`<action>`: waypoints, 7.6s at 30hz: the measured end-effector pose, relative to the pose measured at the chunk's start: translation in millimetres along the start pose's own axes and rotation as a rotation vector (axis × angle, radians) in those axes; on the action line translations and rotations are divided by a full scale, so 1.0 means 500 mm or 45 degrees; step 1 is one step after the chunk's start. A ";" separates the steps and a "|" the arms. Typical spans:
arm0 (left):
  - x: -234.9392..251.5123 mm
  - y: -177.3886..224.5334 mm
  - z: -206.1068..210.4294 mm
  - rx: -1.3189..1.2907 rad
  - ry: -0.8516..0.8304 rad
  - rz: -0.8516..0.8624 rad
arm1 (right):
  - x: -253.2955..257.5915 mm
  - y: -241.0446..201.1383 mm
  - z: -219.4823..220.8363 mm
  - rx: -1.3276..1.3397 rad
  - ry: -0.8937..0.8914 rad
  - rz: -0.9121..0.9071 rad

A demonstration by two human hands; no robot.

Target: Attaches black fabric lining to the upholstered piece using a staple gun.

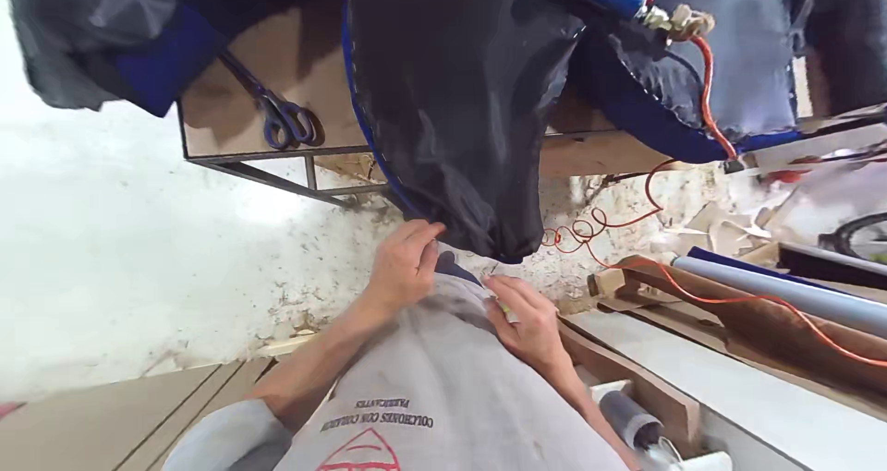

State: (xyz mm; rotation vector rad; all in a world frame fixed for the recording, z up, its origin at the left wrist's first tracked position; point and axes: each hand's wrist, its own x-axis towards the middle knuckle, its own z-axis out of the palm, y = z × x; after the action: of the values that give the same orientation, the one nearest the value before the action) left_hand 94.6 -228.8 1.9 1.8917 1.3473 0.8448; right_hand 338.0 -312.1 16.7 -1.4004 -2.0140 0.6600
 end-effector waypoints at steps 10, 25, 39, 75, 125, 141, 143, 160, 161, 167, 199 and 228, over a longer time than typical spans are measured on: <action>0.095 0.008 -0.078 0.576 -0.167 0.308 | 0.139 -0.057 0.126 -0.436 -0.026 0.069; 0.215 -0.122 -0.117 0.342 -0.405 1.079 | 0.121 -0.136 0.196 -0.732 0.191 0.441; 0.217 -0.121 -0.047 0.237 -0.068 1.270 | 0.111 -0.148 0.129 -0.700 0.576 0.374; 0.190 -0.145 -0.051 0.263 -0.091 1.294 | 0.187 -0.013 0.108 -0.807 0.354 -0.167; 0.037 -0.094 -0.013 0.712 0.042 0.515 | 0.195 0.019 0.047 -0.598 -0.010 -0.323; 0.006 -0.162 0.072 0.454 0.330 0.581 | 0.400 0.188 -0.253 -0.624 -0.046 -0.184; 0.009 -0.166 0.078 0.409 0.358 0.603 | 0.473 0.270 -0.313 -0.772 -0.012 0.045; -0.006 -0.140 0.102 0.478 0.477 0.556 | 0.915 0.403 -0.298 -1.085 -0.575 0.317; -0.008 -0.139 0.108 0.474 0.483 0.562 | 0.919 0.394 -0.306 -1.091 -0.574 0.357; -0.004 -0.136 0.128 0.429 0.601 0.552 | 0.858 0.223 -0.400 -0.779 -0.491 0.097; 0.004 -0.160 0.146 0.218 0.715 0.639 | 0.640 -0.044 -0.145 -0.609 -1.316 -0.860; 0.000 -0.153 0.240 0.141 0.975 0.538 | 0.641 -0.022 -0.120 -0.540 -1.372 -0.923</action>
State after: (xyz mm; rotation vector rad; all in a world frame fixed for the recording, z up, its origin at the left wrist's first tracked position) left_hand 150.9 -226.5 -128.9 2.0616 1.4346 1.8808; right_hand 287.0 -8.8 126.2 -0.3151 -3.3860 0.7305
